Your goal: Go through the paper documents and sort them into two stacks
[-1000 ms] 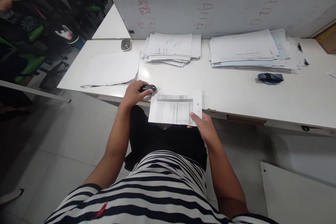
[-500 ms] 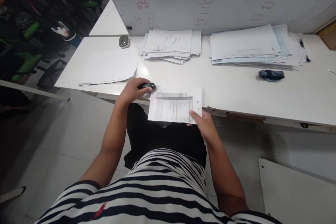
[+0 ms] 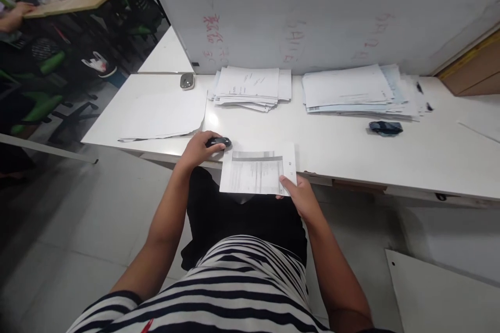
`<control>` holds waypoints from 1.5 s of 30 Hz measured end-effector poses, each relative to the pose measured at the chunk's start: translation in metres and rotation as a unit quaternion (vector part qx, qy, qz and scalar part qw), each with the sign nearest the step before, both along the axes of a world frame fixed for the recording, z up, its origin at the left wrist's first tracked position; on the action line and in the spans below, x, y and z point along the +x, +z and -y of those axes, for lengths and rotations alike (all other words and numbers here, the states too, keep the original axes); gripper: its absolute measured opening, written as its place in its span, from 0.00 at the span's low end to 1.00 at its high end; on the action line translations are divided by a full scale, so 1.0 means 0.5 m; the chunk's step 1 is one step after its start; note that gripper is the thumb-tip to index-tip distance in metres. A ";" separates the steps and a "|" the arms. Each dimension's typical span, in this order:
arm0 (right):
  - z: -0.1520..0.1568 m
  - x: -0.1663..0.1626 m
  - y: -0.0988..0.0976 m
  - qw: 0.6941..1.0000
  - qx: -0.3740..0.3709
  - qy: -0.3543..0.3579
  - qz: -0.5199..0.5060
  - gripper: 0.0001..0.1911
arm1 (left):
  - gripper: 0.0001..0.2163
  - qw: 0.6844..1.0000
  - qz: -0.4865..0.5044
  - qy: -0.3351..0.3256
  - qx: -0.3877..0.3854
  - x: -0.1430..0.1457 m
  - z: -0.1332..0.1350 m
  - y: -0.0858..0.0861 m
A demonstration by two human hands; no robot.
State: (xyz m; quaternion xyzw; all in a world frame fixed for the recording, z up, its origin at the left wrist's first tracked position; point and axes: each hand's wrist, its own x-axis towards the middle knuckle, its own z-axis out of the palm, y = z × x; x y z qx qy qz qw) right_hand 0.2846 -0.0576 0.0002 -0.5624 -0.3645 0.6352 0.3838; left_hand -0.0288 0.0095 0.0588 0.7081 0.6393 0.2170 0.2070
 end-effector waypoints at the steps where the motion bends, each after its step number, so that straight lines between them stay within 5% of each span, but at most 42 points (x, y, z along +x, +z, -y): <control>1: 0.000 -0.001 0.000 1.000 0.000 0.001 -0.001 0.20 | 0.14 1.000 -0.004 0.007 -0.002 0.001 0.001 0.001; 8: 0.002 0.011 0.006 1.000 0.021 0.003 0.012 0.18 | 0.15 0.999 -0.003 0.038 -0.005 0.005 0.008 0.005; 17: 0.001 0.082 0.019 0.987 0.077 -0.136 0.027 0.18 | 0.16 0.999 -0.018 0.037 -0.001 0.006 0.008 0.003; 28: -0.014 0.056 0.028 0.982 0.084 -0.165 0.032 0.19 | 0.15 0.999 -0.028 0.039 0.010 0.006 0.007 -0.002; 32: -0.098 0.022 0.062 0.980 0.132 -0.146 0.024 0.18 | 0.16 0.998 -0.032 0.050 0.017 0.008 0.005 -0.007; 37: -0.324 -0.081 0.112 0.982 0.156 -0.088 0.053 0.13 | 0.17 0.997 -0.035 0.068 0.016 0.012 0.005 -0.010; 42: -0.502 -0.158 0.134 0.983 0.127 -0.070 0.111 0.25 | 0.16 0.996 -0.043 0.078 0.021 0.015 0.008 -0.008; 45: -0.522 -0.143 0.114 0.935 0.219 -0.068 0.271 0.28 | 0.17 0.996 -0.043 0.077 0.024 0.013 0.009 -0.010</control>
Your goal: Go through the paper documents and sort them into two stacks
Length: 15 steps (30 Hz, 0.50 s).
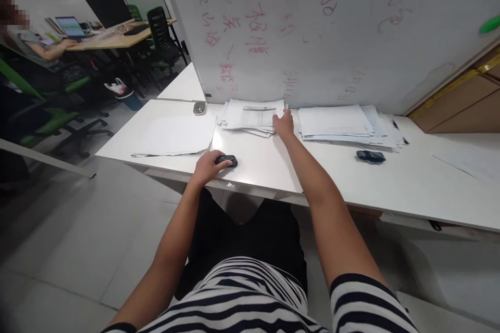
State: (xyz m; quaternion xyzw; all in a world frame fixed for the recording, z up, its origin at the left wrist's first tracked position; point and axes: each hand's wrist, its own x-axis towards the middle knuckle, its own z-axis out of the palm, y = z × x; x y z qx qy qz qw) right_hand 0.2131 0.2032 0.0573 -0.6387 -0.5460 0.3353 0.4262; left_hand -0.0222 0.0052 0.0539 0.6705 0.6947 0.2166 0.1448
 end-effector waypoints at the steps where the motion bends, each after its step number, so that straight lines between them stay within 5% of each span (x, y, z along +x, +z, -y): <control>1: 0.005 0.014 -0.011 0.996 0.046 -0.001 0.079 0.27 | 0.17 1.000 -0.001 -0.001 0.000 -0.001 0.000 -0.001; 3: 0.022 0.047 -0.034 0.971 0.112 0.014 0.211 0.24 | 0.18 1.000 -0.005 -0.005 0.003 -0.003 -0.002 -0.005; 6: 0.051 0.093 -0.063 0.948 0.113 0.049 0.294 0.23 | 0.17 1.000 -0.011 -0.009 0.011 -0.006 -0.005 -0.010; 15: 0.049 0.090 -0.083 0.958 0.039 0.061 0.278 0.36 | 0.17 1.000 -0.012 0.002 0.005 -0.004 -0.007 -0.008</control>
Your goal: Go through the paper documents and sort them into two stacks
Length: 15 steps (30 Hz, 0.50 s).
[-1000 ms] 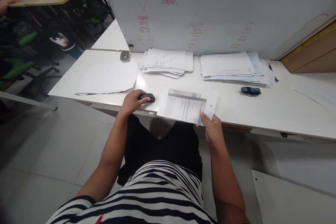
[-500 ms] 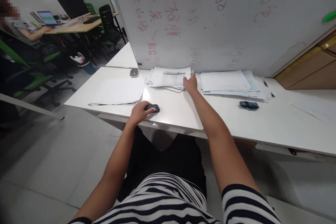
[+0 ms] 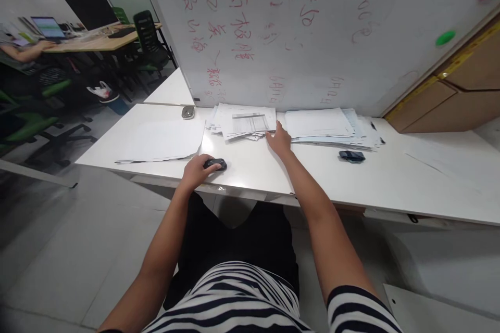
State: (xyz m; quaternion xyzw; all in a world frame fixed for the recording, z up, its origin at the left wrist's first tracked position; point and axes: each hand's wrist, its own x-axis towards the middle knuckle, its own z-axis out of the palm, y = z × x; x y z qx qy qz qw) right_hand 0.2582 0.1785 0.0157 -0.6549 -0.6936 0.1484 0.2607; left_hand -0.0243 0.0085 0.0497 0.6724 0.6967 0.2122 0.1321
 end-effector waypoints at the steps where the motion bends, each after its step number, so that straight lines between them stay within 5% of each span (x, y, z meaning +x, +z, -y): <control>1: 0.000 -0.008 -0.001 1.000 0.011 0.000 0.009 0.37 | 0.17 1.000 0.001 0.002 0.000 0.001 0.001 0.001; 5: 0.010 -0.044 -0.004 0.994 0.082 0.006 0.072 0.35 | 0.18 1.000 0.005 0.006 -0.003 0.003 0.003 0.004; 9: 0.019 -0.090 -0.001 0.970 0.135 0.136 0.149 0.26 | 0.18 1.000 0.002 0.008 -0.009 0.004 0.003 0.007; 12: 0.014 -0.129 0.006 0.954 0.133 0.211 0.168 0.20 | 0.18 1.000 0.005 0.006 -0.008 0.003 0.003 0.008; 15: 0.001 -0.163 0.014 0.956 0.114 0.216 0.162 0.19 | 0.18 1.000 0.009 0.000 -0.003 0.003 0.004 0.008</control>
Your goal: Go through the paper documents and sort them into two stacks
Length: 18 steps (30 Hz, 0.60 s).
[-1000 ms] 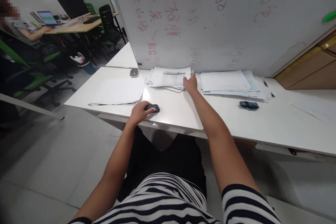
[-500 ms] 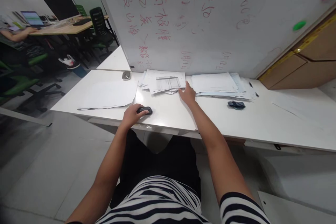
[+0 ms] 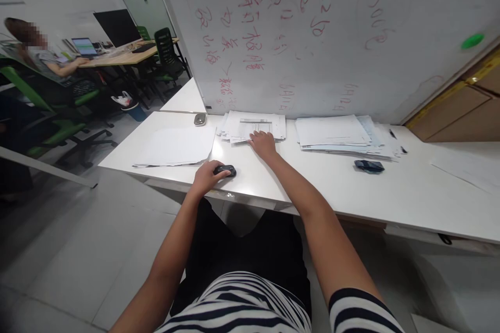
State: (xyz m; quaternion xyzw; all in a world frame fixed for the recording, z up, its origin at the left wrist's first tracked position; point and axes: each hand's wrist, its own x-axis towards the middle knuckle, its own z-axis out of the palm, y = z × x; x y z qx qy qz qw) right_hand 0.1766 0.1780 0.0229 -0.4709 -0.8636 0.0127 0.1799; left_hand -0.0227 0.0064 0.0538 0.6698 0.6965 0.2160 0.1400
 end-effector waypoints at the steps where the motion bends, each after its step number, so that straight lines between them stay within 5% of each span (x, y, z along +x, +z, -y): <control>1: -0.005 -0.010 0.002 1.000 -0.002 -0.004 -0.002 0.19 | 0.18 1.000 0.001 -0.001 0.002 0.000 0.001 0.001; 11: 0.002 -0.046 -0.005 0.998 0.010 -0.058 -0.029 0.23 | 0.17 1.000 -0.003 0.006 0.002 0.001 0.003 0.000; 15: 0.017 0.058 -0.007 0.993 0.058 -0.097 -0.042 0.24 | 0.18 1.000 -0.012 0.009 0.002 -0.002 -0.003 -0.007; 18: 0.015 0.173 -0.013 0.978 0.048 -0.199 -0.048 0.25 | 0.18 1.000 -0.011 0.005 0.003 -0.004 -0.006 -0.010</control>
